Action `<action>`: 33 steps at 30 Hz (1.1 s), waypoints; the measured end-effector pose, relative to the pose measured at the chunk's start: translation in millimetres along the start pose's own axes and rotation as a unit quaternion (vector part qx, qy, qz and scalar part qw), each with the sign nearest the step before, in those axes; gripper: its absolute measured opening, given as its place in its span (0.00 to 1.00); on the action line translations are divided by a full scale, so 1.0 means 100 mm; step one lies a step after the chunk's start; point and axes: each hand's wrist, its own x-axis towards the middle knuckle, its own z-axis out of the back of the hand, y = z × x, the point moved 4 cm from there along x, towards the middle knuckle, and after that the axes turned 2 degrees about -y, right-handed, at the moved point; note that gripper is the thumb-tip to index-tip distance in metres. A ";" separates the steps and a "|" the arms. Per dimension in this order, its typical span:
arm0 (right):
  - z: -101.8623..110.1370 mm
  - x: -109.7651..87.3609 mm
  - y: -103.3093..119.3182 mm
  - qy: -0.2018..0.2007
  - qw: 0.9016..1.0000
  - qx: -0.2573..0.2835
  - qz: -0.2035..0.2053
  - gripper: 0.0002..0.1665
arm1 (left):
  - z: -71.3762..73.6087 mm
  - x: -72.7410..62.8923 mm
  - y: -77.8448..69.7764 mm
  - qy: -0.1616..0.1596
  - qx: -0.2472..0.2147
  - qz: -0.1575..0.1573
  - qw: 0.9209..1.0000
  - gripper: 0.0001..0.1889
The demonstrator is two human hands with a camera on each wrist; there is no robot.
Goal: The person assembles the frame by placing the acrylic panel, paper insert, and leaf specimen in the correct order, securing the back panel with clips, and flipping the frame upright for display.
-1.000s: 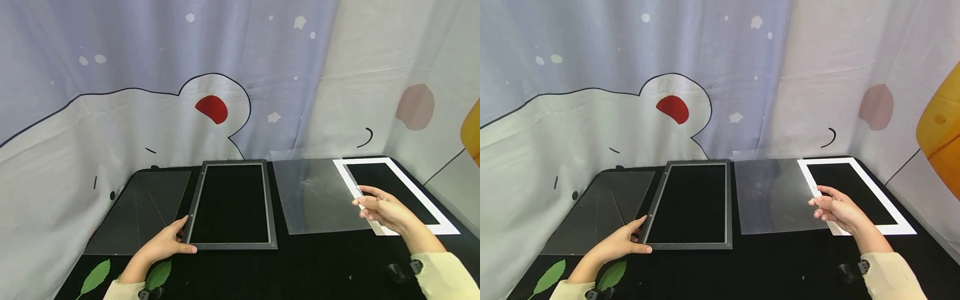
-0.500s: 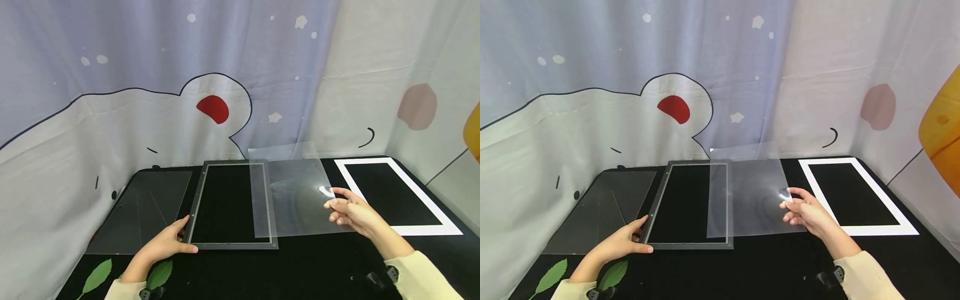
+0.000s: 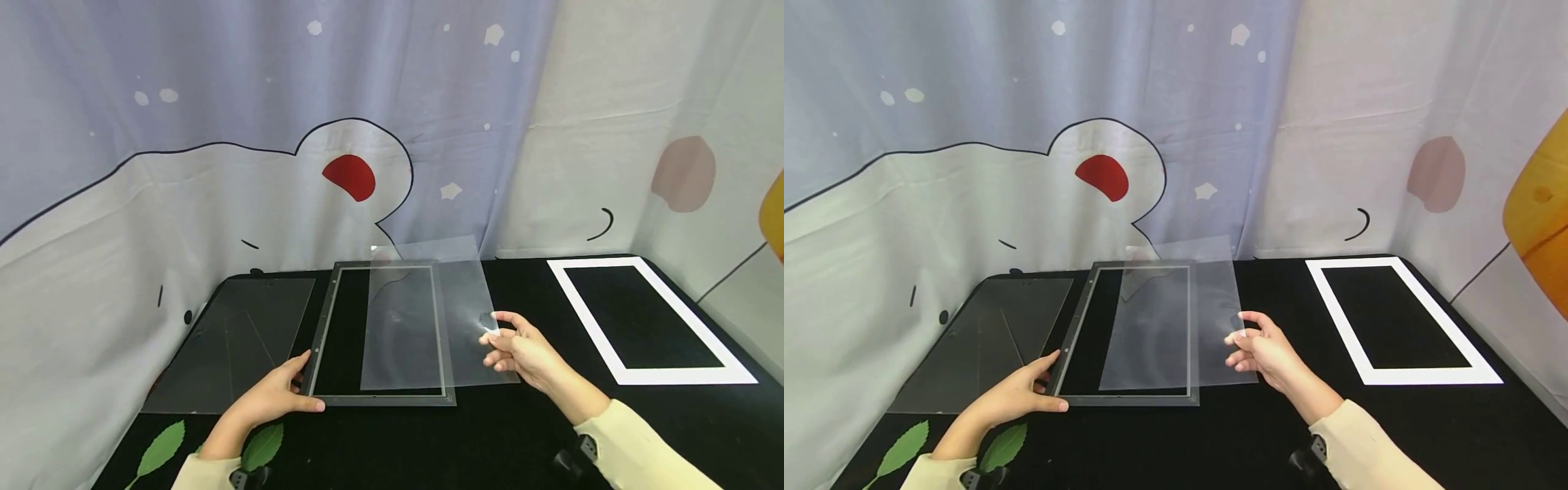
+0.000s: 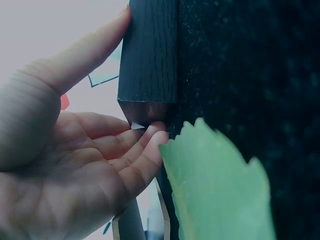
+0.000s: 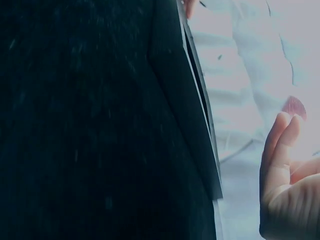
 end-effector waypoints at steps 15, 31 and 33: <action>-0.44 0.19 -0.11 -0.038 0.999 0.013 -0.017 0.32 | -0.03 0.04 0.02 0.020 -0.045 -0.013 0.999 0.56; -0.74 0.35 -0.22 -0.071 0.997 0.017 -0.024 0.31 | -0.02 0.03 0.02 0.028 -0.058 -0.018 0.998 0.54; -0.75 0.36 -0.24 -0.072 0.997 0.017 -0.024 0.31 | -0.03 0.03 0.02 0.027 -0.056 -0.018 0.998 0.54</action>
